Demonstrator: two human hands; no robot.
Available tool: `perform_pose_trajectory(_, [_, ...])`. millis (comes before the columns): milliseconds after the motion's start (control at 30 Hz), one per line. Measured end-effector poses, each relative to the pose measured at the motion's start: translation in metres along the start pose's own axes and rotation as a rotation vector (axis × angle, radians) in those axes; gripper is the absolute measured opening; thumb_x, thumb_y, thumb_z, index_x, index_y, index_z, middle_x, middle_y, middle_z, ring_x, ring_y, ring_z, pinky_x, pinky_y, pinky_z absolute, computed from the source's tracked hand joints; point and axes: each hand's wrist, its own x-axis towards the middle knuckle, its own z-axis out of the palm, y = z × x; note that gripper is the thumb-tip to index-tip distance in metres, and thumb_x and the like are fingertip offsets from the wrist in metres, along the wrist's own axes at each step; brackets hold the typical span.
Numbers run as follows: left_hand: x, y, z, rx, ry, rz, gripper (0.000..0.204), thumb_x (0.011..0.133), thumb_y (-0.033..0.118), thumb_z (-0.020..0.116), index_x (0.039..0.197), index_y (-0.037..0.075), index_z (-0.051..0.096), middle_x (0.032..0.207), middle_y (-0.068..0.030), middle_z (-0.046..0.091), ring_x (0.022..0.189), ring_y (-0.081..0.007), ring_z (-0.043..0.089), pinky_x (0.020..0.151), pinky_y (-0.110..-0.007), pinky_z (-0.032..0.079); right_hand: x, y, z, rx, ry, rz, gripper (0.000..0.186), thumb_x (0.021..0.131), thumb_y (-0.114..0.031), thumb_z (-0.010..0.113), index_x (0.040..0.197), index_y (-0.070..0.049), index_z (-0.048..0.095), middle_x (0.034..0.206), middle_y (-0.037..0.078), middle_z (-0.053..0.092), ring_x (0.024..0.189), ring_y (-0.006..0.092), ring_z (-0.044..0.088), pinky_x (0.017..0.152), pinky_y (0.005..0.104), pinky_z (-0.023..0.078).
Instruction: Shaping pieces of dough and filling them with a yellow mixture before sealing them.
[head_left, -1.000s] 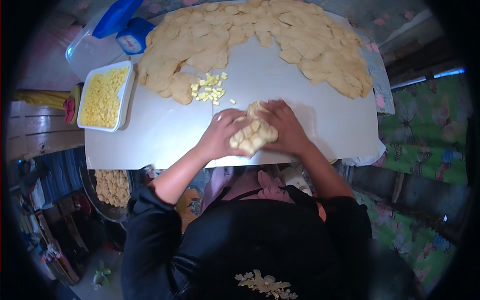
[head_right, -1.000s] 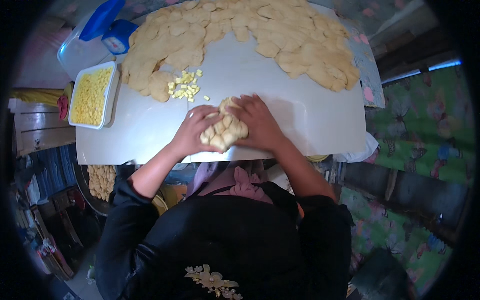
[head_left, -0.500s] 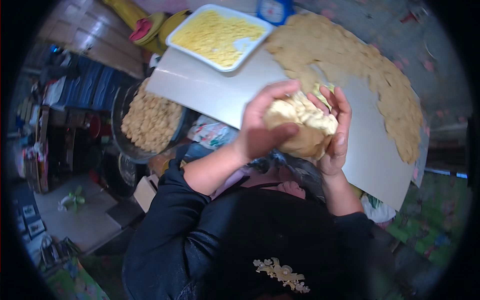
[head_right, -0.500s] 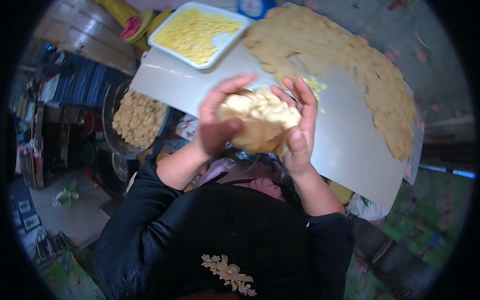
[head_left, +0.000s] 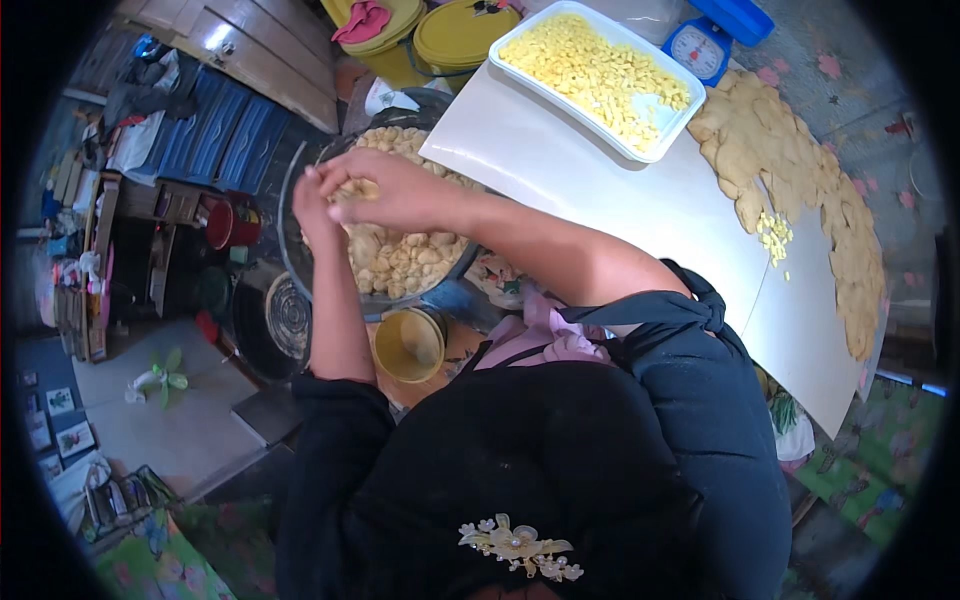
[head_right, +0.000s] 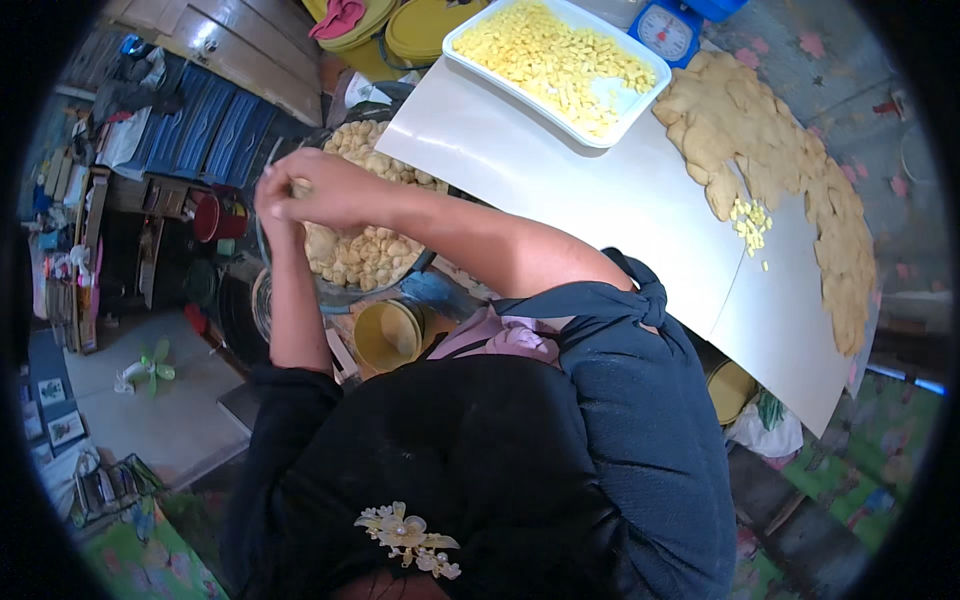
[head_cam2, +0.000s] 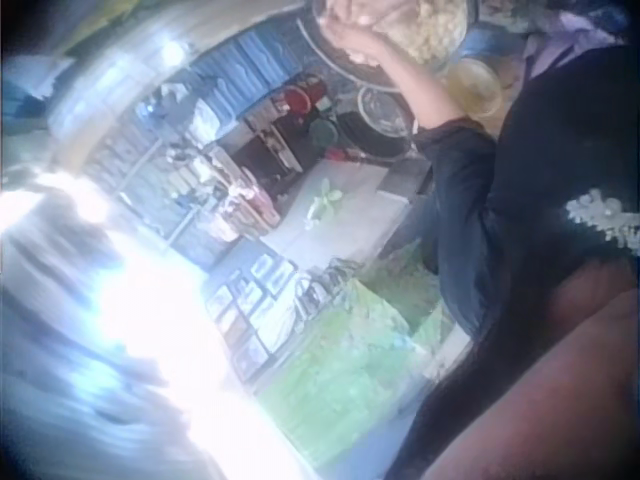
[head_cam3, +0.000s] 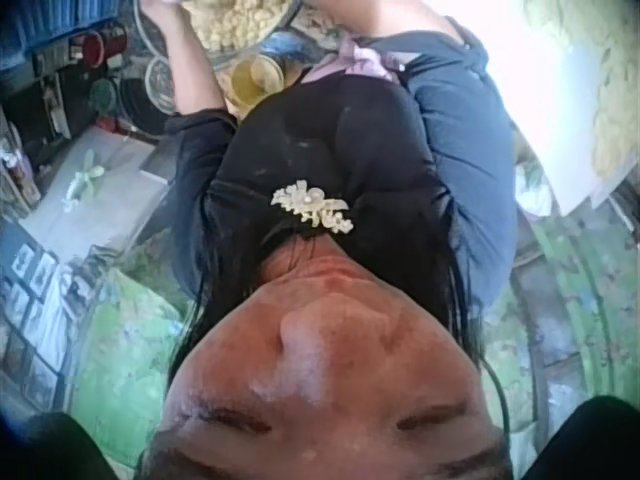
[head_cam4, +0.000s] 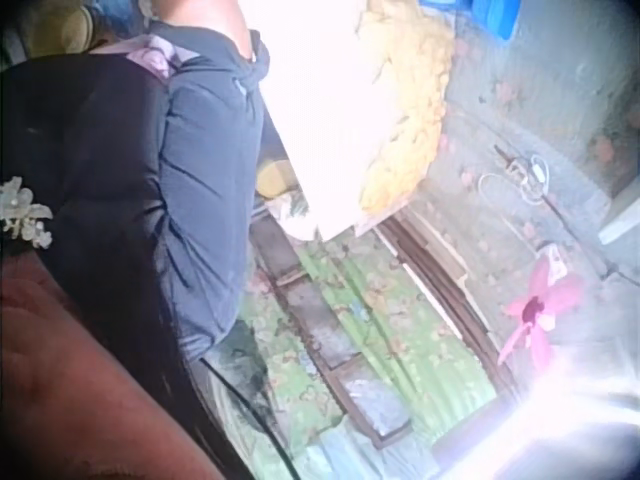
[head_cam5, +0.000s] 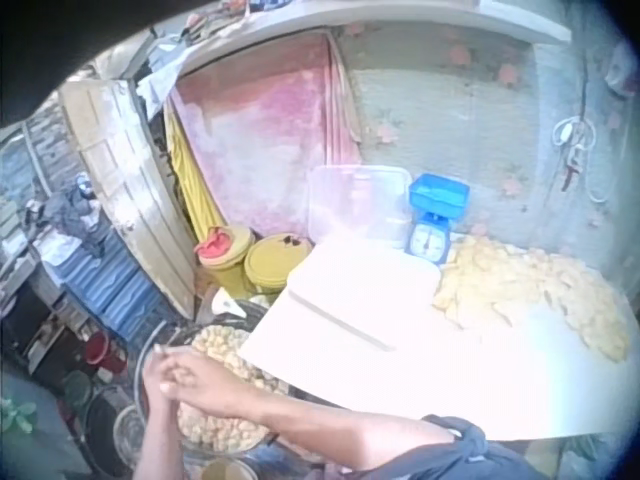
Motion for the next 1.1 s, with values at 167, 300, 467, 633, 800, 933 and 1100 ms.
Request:
perform_pose_trajectory(167, [-0.035, -0.041, 0.020, -0.056, -0.012, -0.336, 0.023, 0.091, 0.018, 0.054, 0.094, -0.003, 0.060, 0.095, -0.0086, 0.061, 0.089, -0.0150, 0.055, 0.083, -0.029, 0.041, -0.032, 0.030, -0.028, -0.341, -0.135, 0.142, 0.042, 0.080, -0.036, 0.065, 0.109, -0.007, 0.058, 0.109, 0.017, 0.055, 0.102, 0.0302, 0.054, 0.089, 0.0381, 0.042])
perform_pose_trajectory(300, [-0.082, 0.010, 0.074, -0.046, -0.282, -0.227, 0.018, 0.089, 0.015, 0.056, 0.094, -0.002, 0.060, 0.095, -0.0067, 0.061, 0.089, -0.0149, 0.055, 0.082, -0.029, 0.042, -0.106, 0.007, -0.059, -0.542, -0.172, 0.247, 0.038, 0.081, -0.031, 0.064, 0.110, -0.007, 0.058, 0.108, 0.016, 0.056, 0.102, 0.0297, 0.054, 0.088, 0.0369, 0.043])
perform_pose_trajectory(467, [-0.139, 0.085, 0.162, -0.026, -1.115, 0.271, 0.012, 0.084, 0.011, 0.060, 0.092, 0.001, 0.061, 0.093, -0.0110, 0.061, 0.089, -0.0240, 0.058, 0.080, -0.032, 0.045, -0.244, -0.045, -0.106, -0.633, 0.218, 0.361, 0.035, 0.083, -0.023, 0.063, 0.112, -0.004, 0.057, 0.106, 0.015, 0.058, 0.101, 0.0294, 0.056, 0.089, 0.0368, 0.043])
perform_pose_trajectory(633, [-0.200, 0.127, 0.274, -0.050, -1.401, 0.605, 0.013, 0.083, 0.013, 0.059, 0.090, 0.003, 0.062, 0.092, -0.0144, 0.059, 0.091, -0.0323, 0.056, 0.082, -0.038, 0.046, -0.366, -0.085, -0.155, -0.853, 0.810, 0.532, 0.031, 0.079, -0.018, 0.062, 0.107, -0.003, 0.059, 0.099, 0.017, 0.059, 0.097, 0.0316, 0.058, 0.087, 0.0379, 0.045])
perform_pose_trajectory(800, [-0.242, 0.141, 0.412, -0.014, -1.262, 0.733, 0.018, 0.081, 0.005, 0.048, 0.093, -0.001, 0.060, 0.101, -0.0216, 0.058, 0.100, -0.0386, 0.053, 0.086, -0.042, 0.043, -0.464, -0.084, -0.220, -1.213, 1.100, 0.648, 0.030, 0.077, -0.017, 0.063, 0.105, -0.005, 0.062, 0.103, 0.014, 0.058, 0.097, 0.0321, 0.055, 0.085, 0.0398, 0.043])
perform_pose_trajectory(933, [-0.242, 0.127, 0.479, 0.474, -1.362, 0.783, 0.034, 0.083, 0.010, 0.054, 0.116, 0.005, 0.056, 0.108, -0.0182, 0.058, 0.103, -0.0362, 0.053, 0.088, -0.042, 0.041, -0.489, -0.069, -0.246, -1.366, 1.026, 0.574, 0.022, 0.077, -0.020, 0.064, 0.097, -0.011, 0.065, 0.097, 0.005, 0.058, 0.097, 0.0248, 0.051, 0.085, 0.0381, 0.037])
perform_pose_trajectory(1100, [-0.253, 0.124, 0.464, 0.527, -1.292, 0.822, 0.042, 0.080, 0.011, 0.056, 0.122, 0.009, 0.052, 0.115, -0.0159, 0.054, 0.109, -0.0332, 0.050, 0.091, -0.043, 0.039, -0.509, -0.064, -0.257, -1.266, 0.931, 0.407, 0.013, 0.078, -0.019, 0.064, 0.089, -0.012, 0.063, 0.094, 0.004, 0.058, 0.090, 0.0246, 0.054, 0.080, 0.0372, 0.037])
